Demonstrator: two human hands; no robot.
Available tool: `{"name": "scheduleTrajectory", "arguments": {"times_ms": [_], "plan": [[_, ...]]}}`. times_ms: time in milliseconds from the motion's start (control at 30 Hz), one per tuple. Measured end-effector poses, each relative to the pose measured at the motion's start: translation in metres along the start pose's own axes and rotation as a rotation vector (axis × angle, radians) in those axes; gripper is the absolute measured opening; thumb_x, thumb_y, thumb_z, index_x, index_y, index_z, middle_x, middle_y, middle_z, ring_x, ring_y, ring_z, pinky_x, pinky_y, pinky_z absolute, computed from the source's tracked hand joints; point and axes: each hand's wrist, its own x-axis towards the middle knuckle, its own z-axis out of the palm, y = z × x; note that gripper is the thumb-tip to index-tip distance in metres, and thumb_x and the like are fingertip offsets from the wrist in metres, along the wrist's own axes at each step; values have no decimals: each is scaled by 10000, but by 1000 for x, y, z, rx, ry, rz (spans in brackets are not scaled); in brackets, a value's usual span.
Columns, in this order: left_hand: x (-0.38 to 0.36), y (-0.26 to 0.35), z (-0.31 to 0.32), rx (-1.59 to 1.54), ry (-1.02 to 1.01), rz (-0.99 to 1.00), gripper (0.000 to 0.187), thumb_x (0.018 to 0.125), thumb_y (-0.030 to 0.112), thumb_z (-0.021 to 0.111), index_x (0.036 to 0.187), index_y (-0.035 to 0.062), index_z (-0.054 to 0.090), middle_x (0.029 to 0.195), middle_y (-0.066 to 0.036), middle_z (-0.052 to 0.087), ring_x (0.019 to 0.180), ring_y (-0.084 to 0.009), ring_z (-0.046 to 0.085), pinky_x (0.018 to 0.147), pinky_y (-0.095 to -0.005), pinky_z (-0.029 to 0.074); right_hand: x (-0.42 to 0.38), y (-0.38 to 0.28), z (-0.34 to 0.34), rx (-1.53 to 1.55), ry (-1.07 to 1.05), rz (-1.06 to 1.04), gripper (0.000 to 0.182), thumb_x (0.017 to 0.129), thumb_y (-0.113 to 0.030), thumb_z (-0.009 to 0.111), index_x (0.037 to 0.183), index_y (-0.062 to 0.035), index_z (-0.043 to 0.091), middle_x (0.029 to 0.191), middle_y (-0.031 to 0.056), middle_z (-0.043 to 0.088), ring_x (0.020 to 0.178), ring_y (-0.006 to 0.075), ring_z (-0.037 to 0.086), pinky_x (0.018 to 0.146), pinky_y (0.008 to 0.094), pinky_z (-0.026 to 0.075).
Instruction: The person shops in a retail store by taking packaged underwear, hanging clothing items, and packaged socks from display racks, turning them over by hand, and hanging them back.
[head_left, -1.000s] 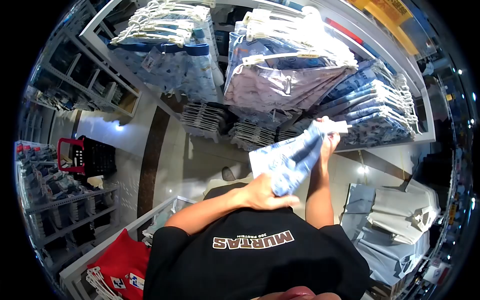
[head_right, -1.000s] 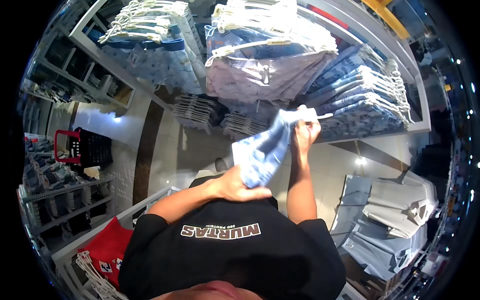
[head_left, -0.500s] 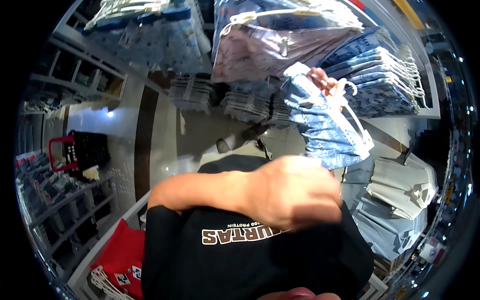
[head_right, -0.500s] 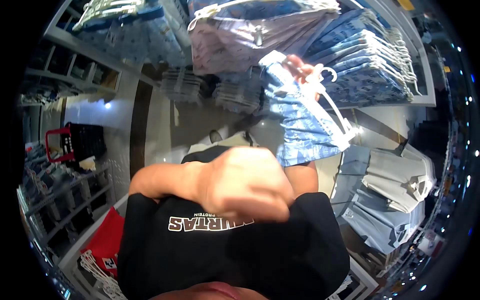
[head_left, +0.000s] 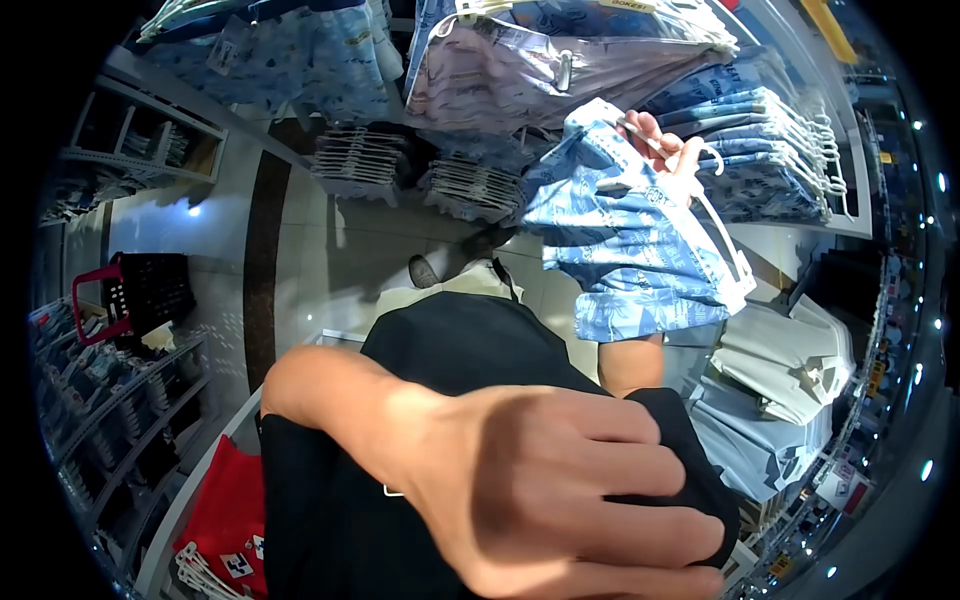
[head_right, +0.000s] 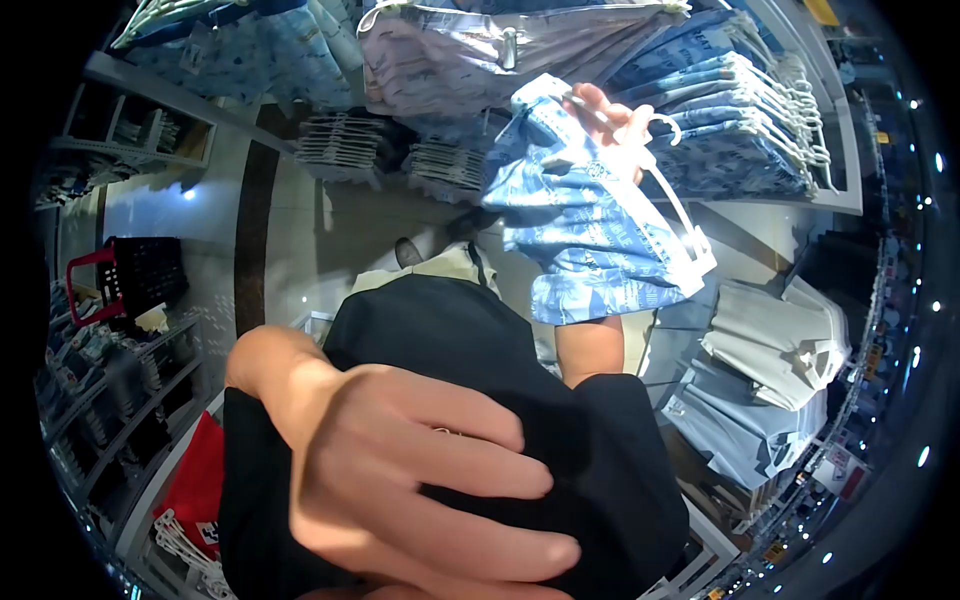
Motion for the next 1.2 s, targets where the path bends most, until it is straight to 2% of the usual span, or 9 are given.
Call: {"name": "scheduleTrajectory", "arguments": {"times_ms": [200, 333, 467, 567, 633, 667, 800, 1067, 1200], "plan": [[-2, -14, -17, 243, 15, 256, 182, 813, 155, 625, 920, 9, 652, 966, -89, 640, 728, -194, 596, 612, -303, 486, 9, -1, -16, -186, -41, 16, 541, 1014, -504, 330, 825, -100, 637, 1110, 202, 667, 1128, 369, 597, 978, 567, 480], [3, -12, -19, 119, -173, -22, 223, 771, 100, 691, 987, 49, 677, 1008, -133, 662, 814, -255, 643, 614, -315, 491, -1, 0, 5, -165, 110, 10, 511, 1020, -497, 323, 896, -64, 563, 1108, 211, 646, 1073, 351, 611, 929, 516, 516], [15, -71, -72, 672, -40, -23, 356, 798, 164, 733, 1117, 31, 645, 1153, -161, 637, 1006, -304, 627, 861, -385, 487, -14, -11, 10, -200, 114, -32, 402, 1018, -440, 409, 933, -58, 499, 1109, 209, 615, 972, 293, 628, 861, 427, 551], [6, -120, -118, 1288, 173, -102, 431, 817, 226, 751, 1175, 25, 622, 1177, -148, 632, 1064, -321, 607, 918, -406, 472, -23, -12, 12, -134, 56, -96, 340, 1023, -362, 456, 895, -51, 505, 1103, 193, 606, 936, 233, 626, 844, 373, 547], [-4, -151, -151, 1352, 229, -160, 431, 803, 252, 754, 1148, 29, 625, 1087, -147, 653, 996, -283, 631, 897, -375, 457, -23, -9, 0, -210, 42, -195, 325, 1014, -334, 494, 905, -28, 515, 1103, 178, 613, 903, 207, 629, 819, 324, 534], [-4, -152, -152, 1128, 239, -284, 446, 811, 255, 753, 1161, 19, 611, 1044, -155, 667, 939, -287, 653, 815, -368, 499, -29, -13, 6, -391, 112, -212, 373, 1012, -368, 478, 1029, 2, 523, 1078, 169, 626, 938, 228, 636, 848, 334, 541], [4, -144, -136, 608, 198, -746, 209, 944, 202, 644, 982, -3, 656, 764, 28, 600, 706, -43, 497, 634, -214, 423, -29, -13, -1, -648, 60, -460, 303, 987, -244, 559, 870, 32, 607, 925, 134, 666, 853, 164, 615, 842, 298, 486], [27, -113, -104, 718, 200, -404, 177, 928, 175, 619, 927, 2, 657, 765, -134, 657, 650, -211, 631, 602, -302, 476, -45, -29, 20, -757, 160, -439, 171, 910, -129, 675, 980, 24, 639, 856, 60, 662, 797, 116, 591, 786, 255, 464], [12, -102, -81, 732, 182, -303, 127, 901, 116, 646, 927, -8, 660, 767, -134, 655, 618, -224, 646, 558, -306, 500, -50, -53, 22, -817, 53, -722, 220, 847, 2, 684, 1065, -2, 656, 897, 46, 593, 775, 105, 566, 714, 223, 464]]}}
